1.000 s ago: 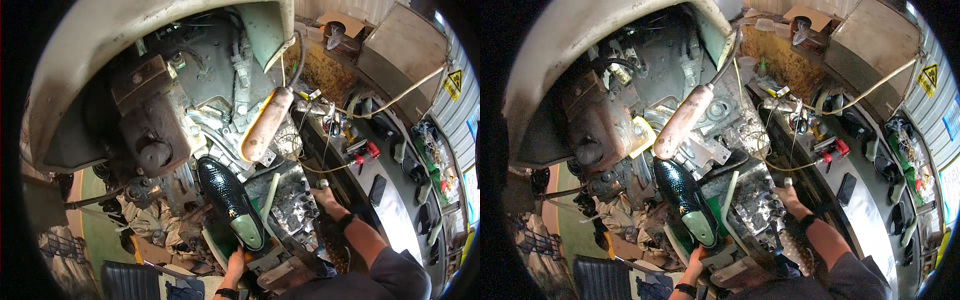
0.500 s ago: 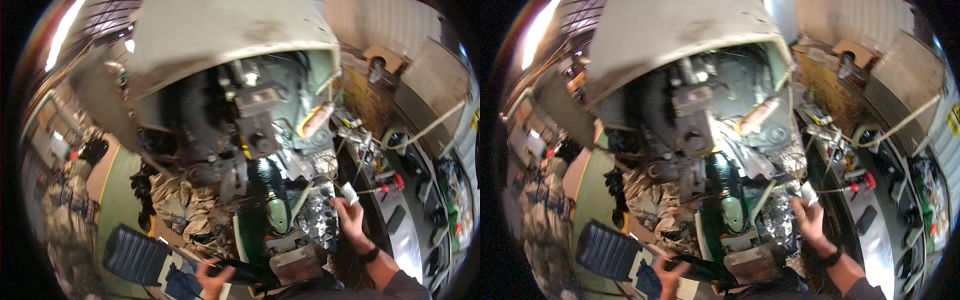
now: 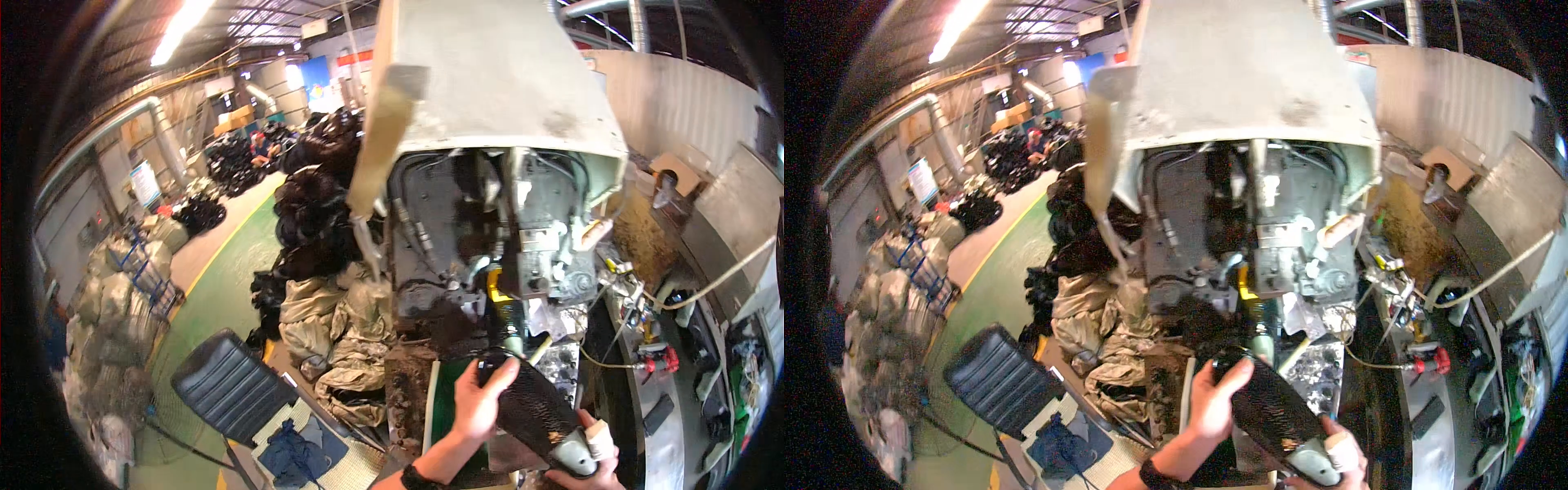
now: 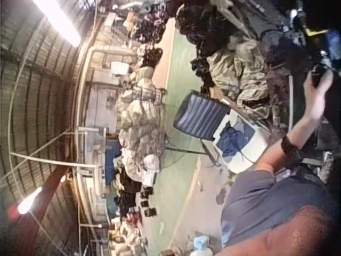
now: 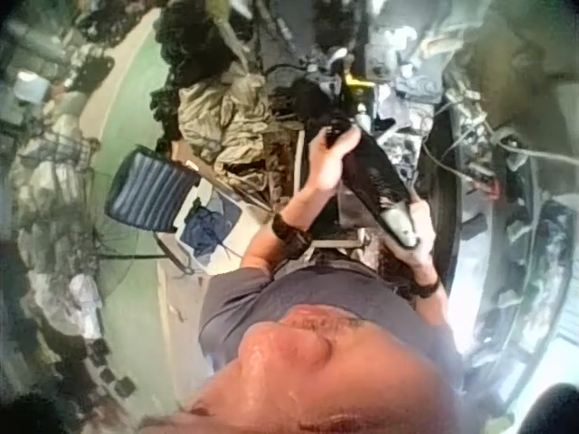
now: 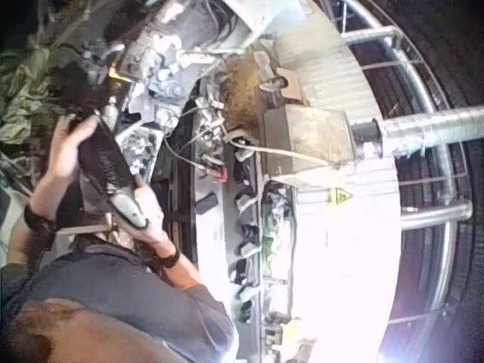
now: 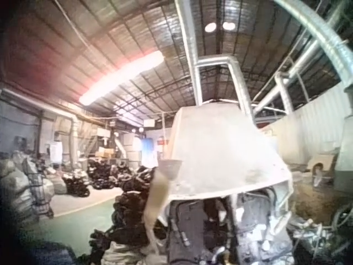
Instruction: Operating a toe-lasting machine to shape shoe uppers onto lasts in a factory production line.
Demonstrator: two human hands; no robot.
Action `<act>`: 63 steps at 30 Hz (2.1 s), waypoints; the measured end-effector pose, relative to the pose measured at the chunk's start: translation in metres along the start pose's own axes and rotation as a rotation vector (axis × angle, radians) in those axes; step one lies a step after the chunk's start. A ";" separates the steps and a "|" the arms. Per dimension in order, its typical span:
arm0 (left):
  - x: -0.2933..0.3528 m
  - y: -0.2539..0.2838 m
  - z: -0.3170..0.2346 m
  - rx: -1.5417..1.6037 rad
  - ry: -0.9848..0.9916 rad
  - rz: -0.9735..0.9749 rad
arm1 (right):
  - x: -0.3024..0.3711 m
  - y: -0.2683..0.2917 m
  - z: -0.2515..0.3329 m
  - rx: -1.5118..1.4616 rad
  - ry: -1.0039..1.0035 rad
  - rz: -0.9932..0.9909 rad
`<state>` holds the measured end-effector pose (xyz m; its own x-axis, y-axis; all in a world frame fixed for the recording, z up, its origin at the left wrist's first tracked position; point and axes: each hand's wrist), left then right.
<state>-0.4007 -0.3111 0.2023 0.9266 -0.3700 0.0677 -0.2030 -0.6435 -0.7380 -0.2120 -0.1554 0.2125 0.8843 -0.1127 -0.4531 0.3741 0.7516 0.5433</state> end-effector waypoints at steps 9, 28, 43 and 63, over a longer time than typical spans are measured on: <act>0.020 -0.097 0.152 -0.376 0.517 0.198 | 0.138 0.066 -0.050 -0.210 -0.641 -0.807; 0.240 -0.179 0.472 -0.959 0.589 1.094 | 0.914 0.201 0.017 1.006 -1.786 -2.747; 0.164 -0.111 0.532 -1.407 0.767 1.128 | 1.097 0.390 -0.154 -0.068 -0.280 -2.868; 0.160 -0.118 0.511 -1.317 0.782 1.202 | 0.924 0.365 -0.235 1.090 -1.930 -0.815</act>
<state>-0.0672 0.0477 -0.0430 -0.1008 -0.8587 0.5024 -0.9384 0.2498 0.2387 0.6761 0.1671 -0.1739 -0.5544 -0.8247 -0.1116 0.0312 -0.1546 0.9875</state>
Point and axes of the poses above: each hand's wrist, its own x-axis away from the middle knuckle, its own y-axis out of the back of the hand, z = x × y, and after that the axes turned 7 degrees about x, right-handed
